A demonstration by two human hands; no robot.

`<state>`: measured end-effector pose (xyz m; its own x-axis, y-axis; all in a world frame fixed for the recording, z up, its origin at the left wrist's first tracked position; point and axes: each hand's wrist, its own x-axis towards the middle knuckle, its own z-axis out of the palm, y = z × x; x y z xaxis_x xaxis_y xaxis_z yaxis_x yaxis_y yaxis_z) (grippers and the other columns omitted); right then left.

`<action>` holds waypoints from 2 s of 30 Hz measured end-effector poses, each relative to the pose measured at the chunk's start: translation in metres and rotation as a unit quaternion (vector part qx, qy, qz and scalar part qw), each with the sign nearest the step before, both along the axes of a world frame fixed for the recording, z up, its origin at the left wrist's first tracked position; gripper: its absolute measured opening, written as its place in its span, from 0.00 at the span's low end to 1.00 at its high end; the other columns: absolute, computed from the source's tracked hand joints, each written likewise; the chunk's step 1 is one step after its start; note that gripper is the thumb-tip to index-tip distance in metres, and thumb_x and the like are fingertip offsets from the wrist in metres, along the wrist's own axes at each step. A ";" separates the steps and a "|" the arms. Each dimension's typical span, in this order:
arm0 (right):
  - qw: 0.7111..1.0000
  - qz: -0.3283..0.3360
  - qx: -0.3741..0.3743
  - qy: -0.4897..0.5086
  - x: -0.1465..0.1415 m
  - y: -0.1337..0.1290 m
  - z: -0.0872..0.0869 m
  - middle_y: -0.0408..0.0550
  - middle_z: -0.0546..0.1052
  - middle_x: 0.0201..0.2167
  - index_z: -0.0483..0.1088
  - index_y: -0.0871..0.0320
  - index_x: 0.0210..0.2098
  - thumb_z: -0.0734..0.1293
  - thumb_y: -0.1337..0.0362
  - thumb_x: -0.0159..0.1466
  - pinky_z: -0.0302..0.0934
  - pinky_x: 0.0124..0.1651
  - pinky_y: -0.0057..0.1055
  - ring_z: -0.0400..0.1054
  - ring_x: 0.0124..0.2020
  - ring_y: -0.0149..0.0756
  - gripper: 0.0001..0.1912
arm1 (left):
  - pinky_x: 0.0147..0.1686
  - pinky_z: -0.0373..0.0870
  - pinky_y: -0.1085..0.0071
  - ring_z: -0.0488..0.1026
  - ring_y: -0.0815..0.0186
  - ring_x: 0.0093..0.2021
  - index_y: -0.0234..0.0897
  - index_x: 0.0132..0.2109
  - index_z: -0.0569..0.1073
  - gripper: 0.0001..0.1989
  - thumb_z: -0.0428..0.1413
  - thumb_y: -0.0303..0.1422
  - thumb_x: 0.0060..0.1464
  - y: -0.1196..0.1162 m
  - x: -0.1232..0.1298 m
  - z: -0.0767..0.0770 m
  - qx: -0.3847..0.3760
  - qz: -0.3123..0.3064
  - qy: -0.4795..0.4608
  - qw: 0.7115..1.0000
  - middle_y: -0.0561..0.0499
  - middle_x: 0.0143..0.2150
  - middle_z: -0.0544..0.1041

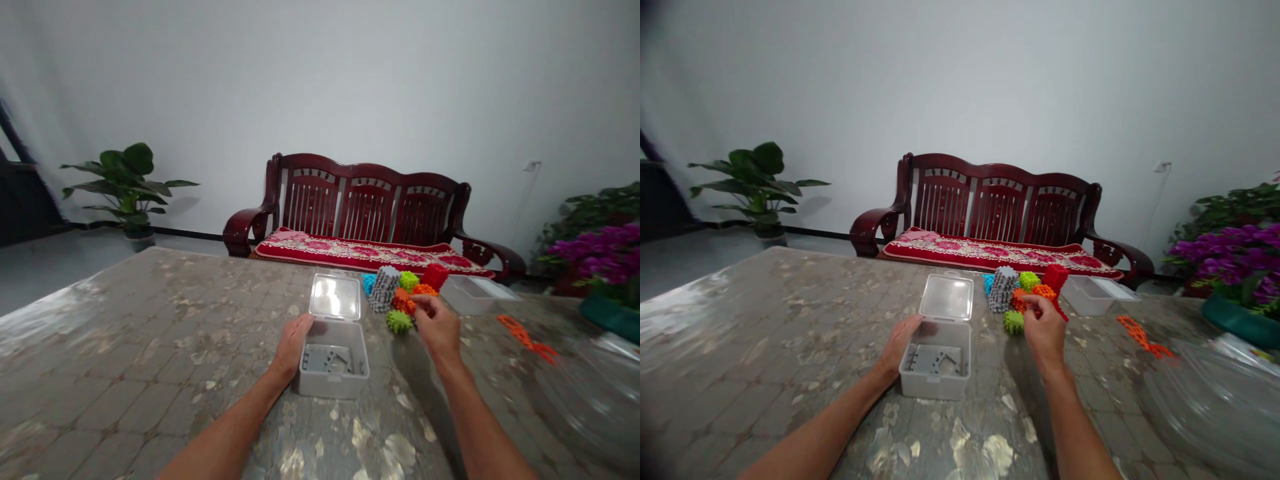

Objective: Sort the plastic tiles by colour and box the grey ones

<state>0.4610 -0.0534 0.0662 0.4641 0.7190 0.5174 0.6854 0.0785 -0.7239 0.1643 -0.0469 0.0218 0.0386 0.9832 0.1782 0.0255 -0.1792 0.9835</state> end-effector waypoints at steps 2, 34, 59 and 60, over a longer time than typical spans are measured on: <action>0.996 -0.094 -0.005 0.009 0.026 0.002 -0.015 0.54 0.82 0.34 0.78 0.60 0.42 0.60 0.59 0.55 0.65 0.42 0.37 0.73 0.35 0.45 0.22 | 0.44 0.73 0.60 0.78 0.55 0.36 0.37 0.28 0.79 0.23 0.51 0.51 0.53 0.000 -0.001 0.002 -0.003 0.000 -0.006 1.000 0.43 0.32 0.83; 0.996 -0.073 -0.035 0.037 0.046 -0.002 -0.036 0.59 0.80 0.48 0.73 0.62 0.56 0.68 0.49 0.53 0.67 0.48 0.42 0.75 0.43 0.49 0.35 | 0.44 0.74 0.61 0.78 0.57 0.36 0.36 0.29 0.79 0.24 0.49 0.50 0.56 0.001 -0.002 -0.001 0.008 -0.008 -0.001 1.000 0.44 0.32 0.83; 0.874 0.418 -0.203 -0.144 -0.101 -0.034 0.027 0.48 0.78 0.51 0.75 0.49 0.57 0.73 0.68 0.50 0.60 0.57 0.41 0.70 0.52 0.46 0.34 | 0.39 0.71 0.65 0.71 0.60 0.35 0.39 0.27 0.73 0.19 0.47 0.44 0.61 0.006 -0.004 -0.011 0.069 0.004 0.046 0.997 0.49 0.29 0.77; 0.876 0.412 -0.206 -0.146 -0.099 -0.033 0.027 0.48 0.78 0.51 0.75 0.49 0.57 0.73 0.68 0.50 0.60 0.57 0.41 0.70 0.52 0.46 0.34 | 0.39 0.71 0.65 0.72 0.60 0.35 0.39 0.27 0.73 0.20 0.47 0.44 0.61 0.006 -0.004 -0.011 0.070 0.003 0.045 0.997 0.48 0.29 0.77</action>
